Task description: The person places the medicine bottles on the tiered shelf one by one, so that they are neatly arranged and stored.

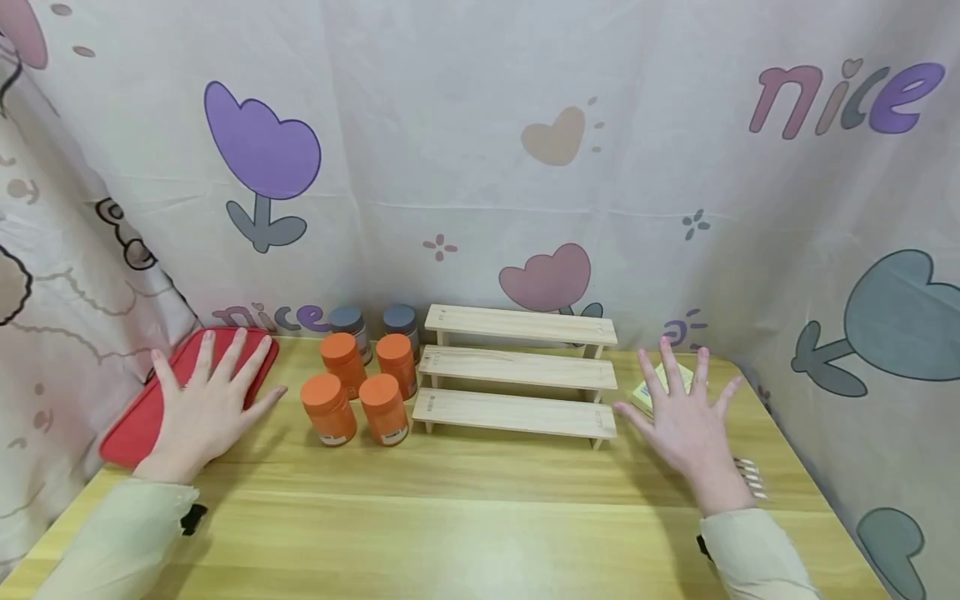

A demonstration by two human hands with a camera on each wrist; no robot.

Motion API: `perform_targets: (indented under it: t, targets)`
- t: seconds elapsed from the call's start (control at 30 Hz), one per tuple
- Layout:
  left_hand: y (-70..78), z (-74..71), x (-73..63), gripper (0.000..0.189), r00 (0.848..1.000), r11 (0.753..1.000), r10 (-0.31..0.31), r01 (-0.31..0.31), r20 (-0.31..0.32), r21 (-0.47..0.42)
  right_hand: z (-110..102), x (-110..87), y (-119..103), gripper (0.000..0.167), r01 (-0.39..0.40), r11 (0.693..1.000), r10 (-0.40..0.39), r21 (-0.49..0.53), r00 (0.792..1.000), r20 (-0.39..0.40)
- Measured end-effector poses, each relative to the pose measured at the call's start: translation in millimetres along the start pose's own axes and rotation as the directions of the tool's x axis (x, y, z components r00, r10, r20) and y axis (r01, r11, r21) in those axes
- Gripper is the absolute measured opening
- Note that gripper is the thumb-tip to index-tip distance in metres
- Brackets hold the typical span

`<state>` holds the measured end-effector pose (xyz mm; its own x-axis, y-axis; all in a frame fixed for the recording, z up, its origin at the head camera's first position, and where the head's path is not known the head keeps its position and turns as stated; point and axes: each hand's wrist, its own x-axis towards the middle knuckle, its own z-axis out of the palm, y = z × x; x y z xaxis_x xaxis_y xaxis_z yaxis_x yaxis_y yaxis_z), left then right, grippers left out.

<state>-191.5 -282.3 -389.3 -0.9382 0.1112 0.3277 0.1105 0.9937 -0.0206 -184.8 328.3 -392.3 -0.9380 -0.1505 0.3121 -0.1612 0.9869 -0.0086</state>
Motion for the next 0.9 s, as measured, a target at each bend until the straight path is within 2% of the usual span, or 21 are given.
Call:
perform_targets:
  t: [0.1,0.17,0.2,0.27,0.33,0.37,0.43,0.5,0.57,0.63,0.7,0.73,0.9]
  targets:
    - [3.9,-1.8,-1.4,0.081,0.999,0.986,-0.04,0.045,0.031,-0.162,2,0.2,-4,0.082,-0.018,0.995,0.015,0.101,0.999,0.034]
    - [6.9,-3.6,-3.2,0.078,0.997,0.951,-0.061,0.072,0.045,-0.3,2,0.5,-7,0.08,-0.04,0.974,0.027,0.224,0.998,0.063]
    - [8.3,-4.5,-3.9,0.077,0.997,0.927,-0.066,0.08,0.05,-0.367,2,0.7,-9,0.079,-0.053,0.951,0.031,0.303,0.996,0.078]
    - [11.2,-6.6,-4.9,0.074,0.997,0.865,-0.062,0.08,0.052,-0.495,2,1.3,-13,0.076,-0.079,0.872,0.033,0.483,0.994,0.103]
    - [14.6,-8.5,-5.5,0.07,0.996,0.796,-0.055,0.082,0.063,-0.599,3,2.0,-16,0.074,-0.111,0.763,0.038,0.637,0.991,0.127]
    - [16.5,-10.1,-5.9,0.069,0.996,0.753,-0.05,0.085,0.072,-0.653,3,1.9,-18,0.073,-0.137,0.706,0.046,0.695,0.988,0.149]
    - [20.8,-11.1,-6.2,0.065,0.995,0.67,-0.044,0.1,0.095,-0.735,5,1.7,-21,0.072,-0.183,0.589,0.06,0.787,0.981,0.183]
    - [25.5,-11.4,-6.9,0.062,0.993,0.602,-0.045,0.118,0.114,-0.789,6,0.5,-23,0.071,-0.22,0.504,0.079,0.835,0.975,0.209]
    - [30.6,-10.1,-7.5,0.059,0.992,0.542,-0.039,0.12,0.118,-0.832,8,-2.9,-24,0.071,-0.238,0.445,0.098,0.863,0.971,0.218]
    - [35.2,-7.6,-7.9,0.056,0.994,0.505,-0.038,0.111,0.107,-0.856,12,-5.8,-25,0.07,-0.234,0.4,0.111,0.886,0.972,0.207]
    - [38.8,-5.1,-8.6,0.054,0.995,0.479,-0.038,0.098,0.091,-0.872,18,-8.2,-24,0.066,-0.23,0.369,0.126,0.9,0.972,0.196]
    - [40.3,-3.7,-9.0,0.053,0.996,0.47,-0.037,0.093,0.085,-0.878,21,-9.1,-24,0.064,-0.229,0.351,0.132,0.908,0.972,0.195]
    - [43.2,2.9,-11.4,0.056,0.995,0.442,-0.035,0.099,0.094,-0.891,38,-8.6,-22,0.06,-0.234,0.213,0.132,0.949,0.969,0.209]
